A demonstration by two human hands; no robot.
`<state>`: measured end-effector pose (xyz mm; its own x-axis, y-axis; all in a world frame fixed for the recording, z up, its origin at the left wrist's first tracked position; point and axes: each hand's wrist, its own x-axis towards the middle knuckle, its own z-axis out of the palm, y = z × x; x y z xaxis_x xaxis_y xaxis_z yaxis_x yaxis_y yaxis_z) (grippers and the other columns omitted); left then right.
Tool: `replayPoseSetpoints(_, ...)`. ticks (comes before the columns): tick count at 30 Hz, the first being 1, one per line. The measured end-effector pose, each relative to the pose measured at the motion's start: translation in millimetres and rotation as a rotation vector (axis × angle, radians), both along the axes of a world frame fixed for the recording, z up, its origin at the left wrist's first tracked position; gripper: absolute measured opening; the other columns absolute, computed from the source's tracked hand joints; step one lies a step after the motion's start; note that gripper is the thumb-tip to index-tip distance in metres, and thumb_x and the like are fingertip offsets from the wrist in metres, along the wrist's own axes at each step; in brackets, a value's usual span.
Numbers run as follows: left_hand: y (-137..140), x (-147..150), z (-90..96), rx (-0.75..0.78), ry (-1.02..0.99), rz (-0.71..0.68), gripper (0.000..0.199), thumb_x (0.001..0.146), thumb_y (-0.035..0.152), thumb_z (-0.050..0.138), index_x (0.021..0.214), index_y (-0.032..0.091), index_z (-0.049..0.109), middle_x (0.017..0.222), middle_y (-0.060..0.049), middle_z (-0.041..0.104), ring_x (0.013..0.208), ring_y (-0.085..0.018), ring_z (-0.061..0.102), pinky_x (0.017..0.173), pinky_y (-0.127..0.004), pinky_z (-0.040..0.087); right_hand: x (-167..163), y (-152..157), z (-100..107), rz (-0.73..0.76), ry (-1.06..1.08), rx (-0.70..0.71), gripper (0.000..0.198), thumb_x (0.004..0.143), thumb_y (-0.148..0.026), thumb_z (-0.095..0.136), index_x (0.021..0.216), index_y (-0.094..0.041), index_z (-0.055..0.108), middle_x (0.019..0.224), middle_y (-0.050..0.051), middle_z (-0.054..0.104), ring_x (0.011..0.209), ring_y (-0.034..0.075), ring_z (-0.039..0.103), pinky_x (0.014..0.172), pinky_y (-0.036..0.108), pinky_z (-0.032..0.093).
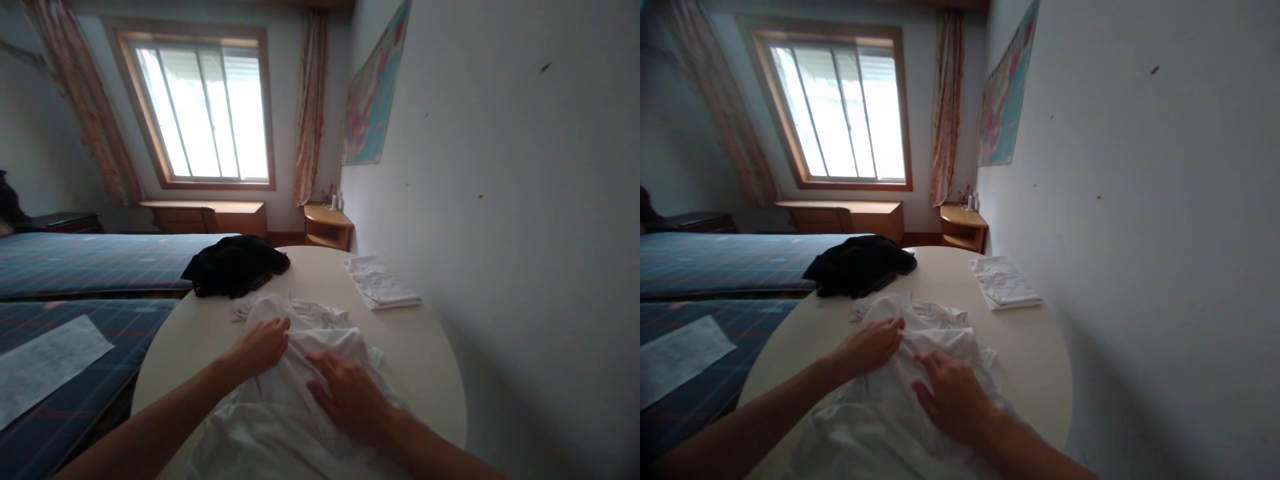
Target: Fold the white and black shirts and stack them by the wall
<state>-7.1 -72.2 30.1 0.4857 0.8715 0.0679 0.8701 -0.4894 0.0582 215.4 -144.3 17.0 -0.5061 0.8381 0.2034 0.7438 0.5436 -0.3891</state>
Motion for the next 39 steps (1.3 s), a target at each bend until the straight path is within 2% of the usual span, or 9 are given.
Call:
replayPoseSetpoints(6,55.6,-4.0,8.3,0.095,0.011,0.274,0.036,0.094,0.018,0.035,0.124,0.019,0.055,0.123,-0.016,0.059,0.097,-0.028,0.068,0.079,-0.039,0.051,33.3,80.2,18.1,-0.406,-0.076,0.076,0.032,0.092,-0.020,0.045,0.117,-0.020,0.066,0.116,0.009,0.068,0.101,0.019,0.066,0.085,0.027,0.047)
replayPoseSetpoints(10,82.4,-19.6,10.5,0.032,0.063,0.413,0.041,0.093,0.018,0.036,0.131,0.015,0.052,0.121,-0.020,0.063,0.101,-0.031,0.068,0.083,-0.041,0.051,45.3,109.9,17.3,-0.361,-0.170,-0.114,0.033,0.084,-0.026,0.059,0.115,-0.021,0.070,0.109,0.009,0.072,0.100,0.020,0.066,0.084,0.026,0.047)
replayPoseSetpoints(13,94.2,-31.6,12.6,-0.037,0.087,0.408,0.032,0.087,0.019,0.047,0.115,0.015,0.063,0.106,-0.018,0.070,0.098,-0.031,0.069,0.081,-0.039,0.051,42.3,119.4,21.5,-0.388,-0.229,-0.224,0.026,0.082,-0.024,0.061,0.105,-0.021,0.074,0.104,0.009,0.074,0.096,0.022,0.068,0.076,0.026,0.046)
replayPoseSetpoints(16,102.4,-40.0,19.5,-0.053,0.091,0.413,0.020,0.083,0.019,0.053,0.095,0.017,0.069,0.099,-0.016,0.072,0.095,-0.030,0.070,0.079,-0.035,0.051,40.6,133.9,39.0,-0.449,-0.249,-0.273,0.019,0.079,-0.018,0.060,0.090,-0.015,0.076,0.094,0.013,0.075,0.089,0.022,0.069,0.069,0.025,0.045)
replayPoseSetpoints(19,111.5,-43.5,33.7,0.025,0.062,0.449,0.025,0.089,0.020,0.045,0.101,0.016,0.066,0.103,-0.016,0.071,0.099,-0.031,0.069,0.081,-0.037,0.051,43.7,155.3,67.5,-0.496,-0.239,-0.318,0.023,0.083,-0.019,0.054,0.073,-0.011,0.074,0.074,0.013,0.074,0.072,0.020,0.070,0.061,0.024,0.045)
replayPoseSetpoints(21,118.9,-42.4,43.8,0.101,0.035,0.482,0.032,0.094,0.021,0.035,0.113,0.015,0.061,0.111,-0.017,0.068,0.104,-0.032,0.067,0.084,-0.039,0.051,45.7,169.7,86.3,-0.531,-0.209,-0.288,0.026,0.087,-0.020,0.050,0.083,-0.010,0.073,0.078,0.013,0.074,0.072,0.018,0.070,0.063,0.023,0.045)
replayPoseSetpoints(25,132.0,-31.0,48.8,0.247,-0.176,0.508,0.044,0.096,0.029,0.040,0.137,0.013,0.043,0.140,-0.021,0.049,0.120,-0.031,0.059,0.095,-0.039,0.048,43.8,190.4,102.1,-0.669,-0.004,0.079,0.037,0.091,-0.023,0.048,0.125,-0.011,0.057,0.108,0.015,0.072,0.096,0.023,0.068,0.079,0.027,0.048)
replayPoseSetpoints(30,131.9,-10.1,13.2,0.162,-0.264,0.405,0.069,0.088,0.026,0.055,0.147,0.003,0.027,0.156,-0.030,0.022,0.142,-0.035,0.034,0.111,-0.039,0.034,35.5,194.5,62.5,-0.498,0.053,0.154,0.066,0.089,-0.016,0.048,0.150,-0.009,0.025,0.147,0.018,0.046,0.128,0.024,0.052,0.103,0.032,0.040)
replayPoseSetpoints(39,99.4,3.4,-73.8,0.170,-0.197,0.395,0.064,0.097,0.042,0.035,0.148,0.003,0.028,0.154,-0.028,0.030,0.144,-0.037,0.028,0.113,-0.049,0.026,25.3,149.0,-30.8,-0.384,-0.059,0.032,0.062,0.100,-0.042,0.033,0.152,-0.010,0.028,0.157,0.014,0.033,0.144,0.023,0.029,0.118,0.036,0.023)
